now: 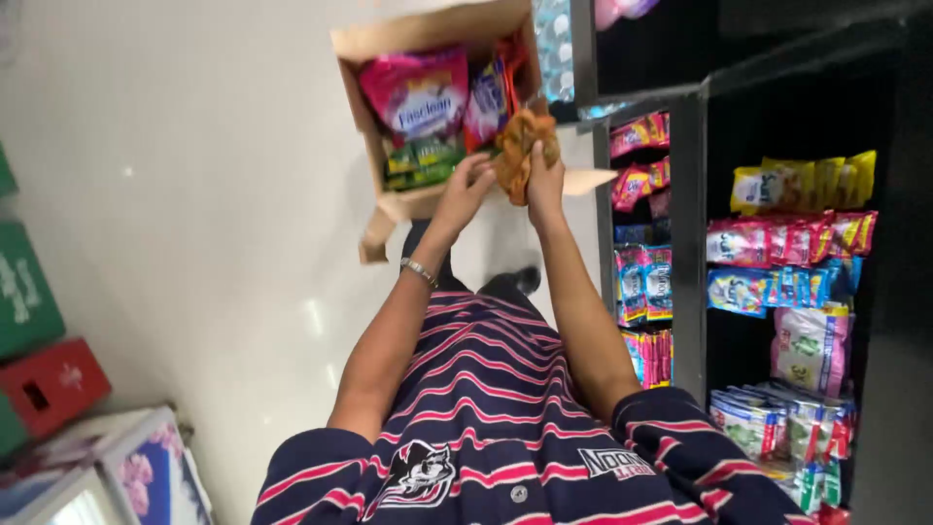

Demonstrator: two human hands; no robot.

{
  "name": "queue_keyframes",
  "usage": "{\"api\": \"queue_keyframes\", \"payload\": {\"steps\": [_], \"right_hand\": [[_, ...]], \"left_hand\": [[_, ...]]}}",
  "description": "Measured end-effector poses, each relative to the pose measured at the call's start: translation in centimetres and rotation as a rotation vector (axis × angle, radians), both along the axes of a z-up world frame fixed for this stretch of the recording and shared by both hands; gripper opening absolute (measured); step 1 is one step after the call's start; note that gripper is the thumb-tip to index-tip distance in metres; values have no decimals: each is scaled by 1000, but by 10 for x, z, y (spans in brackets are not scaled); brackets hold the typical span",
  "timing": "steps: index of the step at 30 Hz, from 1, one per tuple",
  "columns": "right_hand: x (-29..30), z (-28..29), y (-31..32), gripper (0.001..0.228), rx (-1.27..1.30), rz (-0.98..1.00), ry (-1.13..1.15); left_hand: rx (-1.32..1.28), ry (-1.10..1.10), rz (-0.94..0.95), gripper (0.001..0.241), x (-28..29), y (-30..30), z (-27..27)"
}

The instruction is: The person is taking detergent pouches from a cardboard box and arranging them on retail shelves in a grocery store.

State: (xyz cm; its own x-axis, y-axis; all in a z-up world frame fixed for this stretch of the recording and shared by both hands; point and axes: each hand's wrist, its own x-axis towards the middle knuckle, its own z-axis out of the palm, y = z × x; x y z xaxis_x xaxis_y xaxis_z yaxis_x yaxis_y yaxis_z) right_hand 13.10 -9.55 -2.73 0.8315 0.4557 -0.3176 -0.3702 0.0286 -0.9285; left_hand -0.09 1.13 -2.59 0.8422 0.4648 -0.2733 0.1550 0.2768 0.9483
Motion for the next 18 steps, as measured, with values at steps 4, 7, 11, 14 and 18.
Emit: {"api": "queue_keyframes", "payload": {"steps": [4,7,11,14,18], "right_hand": [[8,-42,15,41,-15,-160,215],[4,-48,15,42,-22,-169,241],[2,-58,9,44,-28,-197,244],[-12,-47,10,46,-45,-164,317],[-10,-34,9,46,-75,-190,306]], "left_hand": [[41,201,141,36,18,34,-108],[-241,200,71,34,58,50,-143],[-78,361,-95,46,123,83,-131],[166,548,-216,67,146,90,-141],[399,571,-162,64,169,76,-192]]}}
